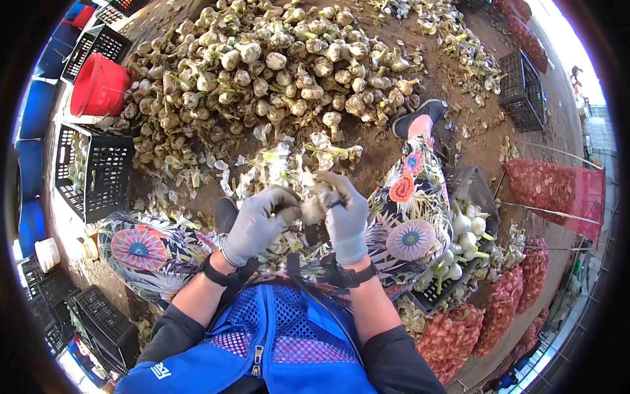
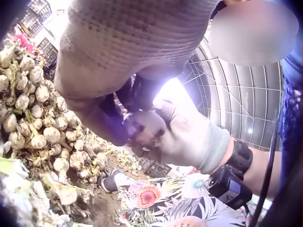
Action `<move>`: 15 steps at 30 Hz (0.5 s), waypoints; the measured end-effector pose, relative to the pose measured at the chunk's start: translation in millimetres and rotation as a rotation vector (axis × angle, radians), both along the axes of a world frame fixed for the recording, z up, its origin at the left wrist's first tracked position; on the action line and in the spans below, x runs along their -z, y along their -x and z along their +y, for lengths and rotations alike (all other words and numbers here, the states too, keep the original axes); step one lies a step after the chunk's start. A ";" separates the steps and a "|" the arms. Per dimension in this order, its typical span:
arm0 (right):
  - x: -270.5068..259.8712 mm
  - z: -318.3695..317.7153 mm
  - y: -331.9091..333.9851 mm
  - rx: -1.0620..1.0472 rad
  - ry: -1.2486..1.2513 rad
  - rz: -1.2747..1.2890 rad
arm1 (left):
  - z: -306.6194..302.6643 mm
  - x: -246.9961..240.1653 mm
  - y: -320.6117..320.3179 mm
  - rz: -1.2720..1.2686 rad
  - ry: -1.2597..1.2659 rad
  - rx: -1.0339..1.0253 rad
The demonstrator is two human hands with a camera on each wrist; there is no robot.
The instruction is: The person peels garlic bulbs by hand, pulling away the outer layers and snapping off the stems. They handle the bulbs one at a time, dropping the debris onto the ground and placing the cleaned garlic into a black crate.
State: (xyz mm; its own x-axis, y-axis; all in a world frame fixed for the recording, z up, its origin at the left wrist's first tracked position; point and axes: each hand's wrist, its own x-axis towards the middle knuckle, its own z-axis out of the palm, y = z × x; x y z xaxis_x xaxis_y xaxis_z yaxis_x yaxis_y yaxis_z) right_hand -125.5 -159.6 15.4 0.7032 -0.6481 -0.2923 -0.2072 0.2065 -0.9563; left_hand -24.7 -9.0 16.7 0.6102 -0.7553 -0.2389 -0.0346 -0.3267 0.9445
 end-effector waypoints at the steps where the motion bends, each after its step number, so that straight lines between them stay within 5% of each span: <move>1: 5.5 -3.1 1.6 -0.001 0.000 0.000 | 0.4 0.5 1.8 0.000 0.000 -0.001; 5: 11.5 -11.5 2.8 0.194 -0.064 0.054 | 2.7 -4.7 10.8 0.013 -0.015 0.205; 7: 12.3 -11.6 4.7 0.102 0.091 -0.045 | 0.8 0.3 14.8 0.232 -0.140 -0.063; 8: 4.7 -9.8 6.1 0.073 0.027 0.018 | -4.5 -2.0 13.4 0.113 -0.085 -0.146; 12: -1.3 8.6 -0.1 -0.103 0.146 -0.046 | -13.2 -8.3 4.6 -0.190 -0.095 -0.027; 15: 8.2 13.0 1.2 -0.160 0.382 -0.055 | -16.0 -10.2 2.4 -0.068 -0.185 0.027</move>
State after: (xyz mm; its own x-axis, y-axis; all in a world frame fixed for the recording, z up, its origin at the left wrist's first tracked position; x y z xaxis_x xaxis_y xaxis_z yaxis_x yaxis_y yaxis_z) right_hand -126.7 -146.6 7.1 0.8119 -0.5837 -0.0114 -0.1542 -0.1956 -0.9685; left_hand -27.1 -25.0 26.8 0.6102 -0.7184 -0.3340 -0.1074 -0.4927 0.8636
